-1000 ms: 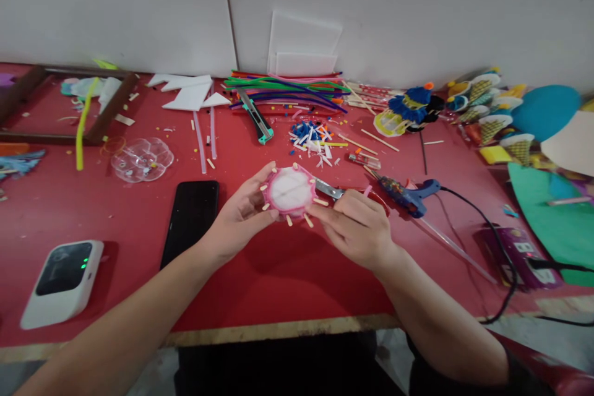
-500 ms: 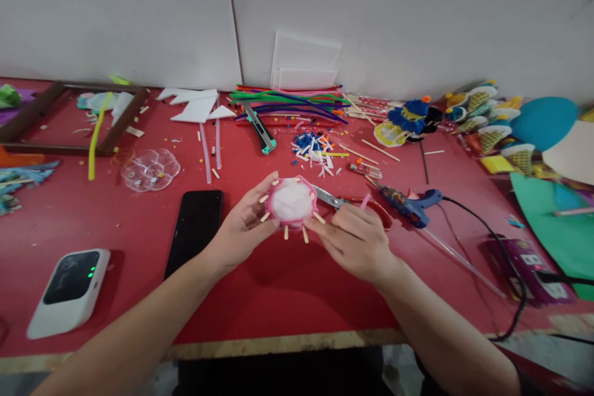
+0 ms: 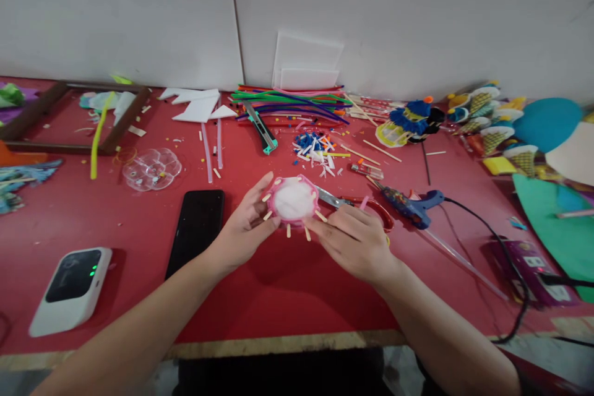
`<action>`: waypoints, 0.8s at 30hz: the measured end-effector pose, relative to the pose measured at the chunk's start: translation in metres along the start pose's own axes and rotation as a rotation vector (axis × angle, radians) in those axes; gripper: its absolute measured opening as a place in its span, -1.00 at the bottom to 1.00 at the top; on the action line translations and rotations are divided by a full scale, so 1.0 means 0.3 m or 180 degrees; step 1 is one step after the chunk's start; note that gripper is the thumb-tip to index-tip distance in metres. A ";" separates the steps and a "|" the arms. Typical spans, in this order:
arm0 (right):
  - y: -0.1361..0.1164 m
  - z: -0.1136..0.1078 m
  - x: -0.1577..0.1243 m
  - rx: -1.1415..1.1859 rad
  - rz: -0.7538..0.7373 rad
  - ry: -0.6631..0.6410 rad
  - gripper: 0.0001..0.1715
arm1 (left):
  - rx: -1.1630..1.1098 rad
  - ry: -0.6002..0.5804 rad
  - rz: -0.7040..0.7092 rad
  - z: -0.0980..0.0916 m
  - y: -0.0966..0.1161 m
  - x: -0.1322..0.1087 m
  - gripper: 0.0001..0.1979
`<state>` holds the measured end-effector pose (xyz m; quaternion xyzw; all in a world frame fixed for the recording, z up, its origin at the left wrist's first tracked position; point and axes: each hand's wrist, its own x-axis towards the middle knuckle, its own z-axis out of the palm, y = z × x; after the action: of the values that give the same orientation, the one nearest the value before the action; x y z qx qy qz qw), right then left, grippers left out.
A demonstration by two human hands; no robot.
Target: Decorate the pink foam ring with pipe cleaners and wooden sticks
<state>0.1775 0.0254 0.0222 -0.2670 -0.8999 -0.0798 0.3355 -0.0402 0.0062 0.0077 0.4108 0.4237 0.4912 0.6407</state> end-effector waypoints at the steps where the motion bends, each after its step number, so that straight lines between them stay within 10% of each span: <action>1: 0.001 0.001 -0.001 -0.0010 0.0014 -0.0005 -0.80 | -0.0083 -0.0001 -0.0030 0.000 -0.002 0.001 -0.30; 24: 0.007 0.002 0.009 0.0043 0.0033 -0.0085 -0.73 | -0.0343 -0.0105 -0.0063 0.009 0.004 0.001 -0.40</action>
<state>0.1766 0.0284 0.0233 -0.2704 -0.9034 -0.0684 0.3257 -0.0379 0.0064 0.0096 0.3795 0.3900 0.5001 0.6737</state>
